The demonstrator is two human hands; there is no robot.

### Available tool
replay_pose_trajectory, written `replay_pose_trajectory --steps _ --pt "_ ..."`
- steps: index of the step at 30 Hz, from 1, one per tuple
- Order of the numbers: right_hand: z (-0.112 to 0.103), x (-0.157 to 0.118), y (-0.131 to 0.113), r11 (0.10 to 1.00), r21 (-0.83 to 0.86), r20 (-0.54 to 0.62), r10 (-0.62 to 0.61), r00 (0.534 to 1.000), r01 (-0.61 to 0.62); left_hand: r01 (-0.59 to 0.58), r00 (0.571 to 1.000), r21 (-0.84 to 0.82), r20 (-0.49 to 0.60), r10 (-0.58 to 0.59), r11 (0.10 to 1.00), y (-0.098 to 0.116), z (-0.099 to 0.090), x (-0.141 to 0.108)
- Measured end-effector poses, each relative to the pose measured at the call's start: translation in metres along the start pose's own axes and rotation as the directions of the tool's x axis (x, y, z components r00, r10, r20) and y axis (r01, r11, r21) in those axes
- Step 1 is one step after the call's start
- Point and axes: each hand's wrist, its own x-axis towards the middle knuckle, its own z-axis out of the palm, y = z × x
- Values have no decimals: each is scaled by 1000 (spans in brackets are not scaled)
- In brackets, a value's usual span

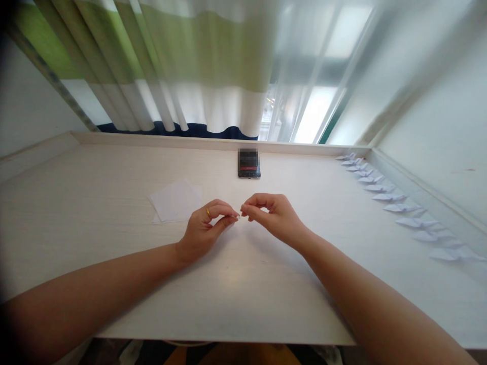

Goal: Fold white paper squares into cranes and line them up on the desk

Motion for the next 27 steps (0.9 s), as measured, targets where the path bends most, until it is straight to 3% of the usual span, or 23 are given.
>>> replay_pose_trajectory --steps 3,8,27 --pt "-4 1 -3 997 37 118 62 991 -67 -69 997 69 42 66 995 2 0 -2" --pt "-8 2 -6 997 -56 199 56 978 -45 -75 996 103 56 69 992 2 -1 -2" --pt "-10 2 -5 995 -104 208 19 978 3 24 998 -9 56 -23 1000 -1 1 -1"
